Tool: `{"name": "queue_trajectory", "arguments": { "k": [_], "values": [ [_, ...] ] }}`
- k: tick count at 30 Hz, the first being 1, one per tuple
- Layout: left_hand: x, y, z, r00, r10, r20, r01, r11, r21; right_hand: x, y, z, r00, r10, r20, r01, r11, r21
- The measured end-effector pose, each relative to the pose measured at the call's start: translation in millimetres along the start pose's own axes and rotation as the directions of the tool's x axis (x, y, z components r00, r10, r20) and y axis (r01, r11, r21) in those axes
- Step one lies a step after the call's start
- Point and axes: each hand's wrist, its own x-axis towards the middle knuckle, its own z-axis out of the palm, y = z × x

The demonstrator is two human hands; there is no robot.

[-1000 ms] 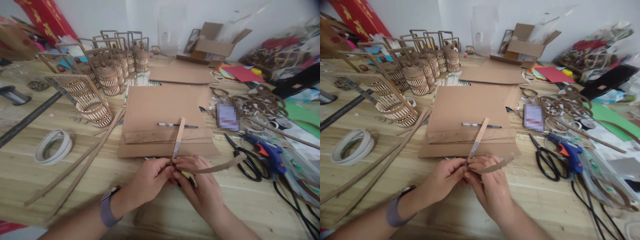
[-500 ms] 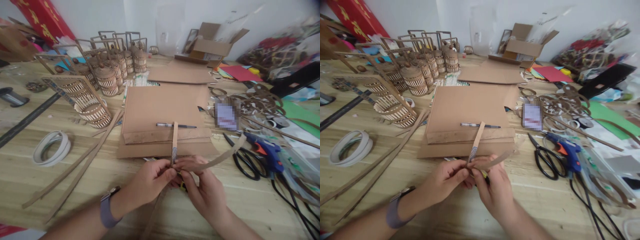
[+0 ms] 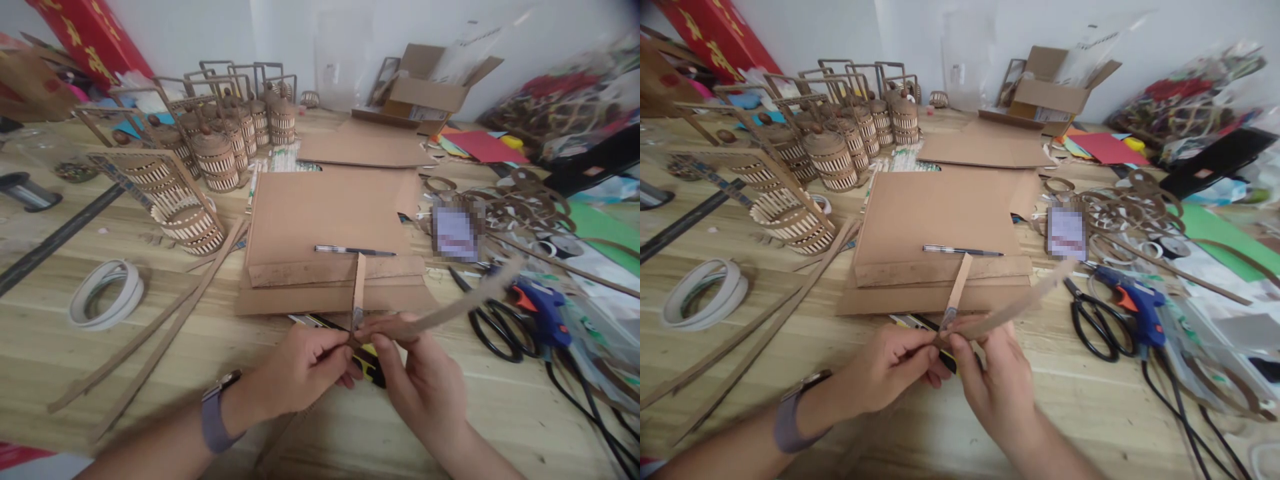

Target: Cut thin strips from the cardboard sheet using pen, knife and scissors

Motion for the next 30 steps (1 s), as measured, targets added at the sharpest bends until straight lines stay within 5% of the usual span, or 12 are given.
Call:
{"name": "queue_trajectory", "arguments": {
  "k": [3,9,20,26,30],
  "values": [
    [-0.7,-1.2,0.6,1.000,0.009,0.008,-0.009,1.000,0.026,-1.7,0.3,-1.7,0.998,0.061,0.001,-0.061,0.997,0.051],
    [3.4,-6.3,-0.3,0.999,0.007,-0.036,-0.010,0.996,-0.091,0.2,-1.8,4.3,0.998,-0.057,0.002,0.056,0.989,0.136],
    [2.6,-3.4,0.0,0.995,0.037,-0.089,-0.039,0.999,-0.019,-1.0,1.9,11.0,0.989,-0.150,-0.004,0.150,0.989,0.013],
    [1.4,-3.4,1.5,0.996,0.060,-0.059,-0.058,0.997,0.040,0.0,1.4,3.3,0.999,0.020,0.026,-0.020,1.000,0.017],
    [3.6,-4.3,1.2,0.995,0.013,-0.095,-0.015,1.000,-0.024,-1.6,0.7,5.1,1.000,-0.013,0.024,0.012,0.998,0.065]
  ]
}}
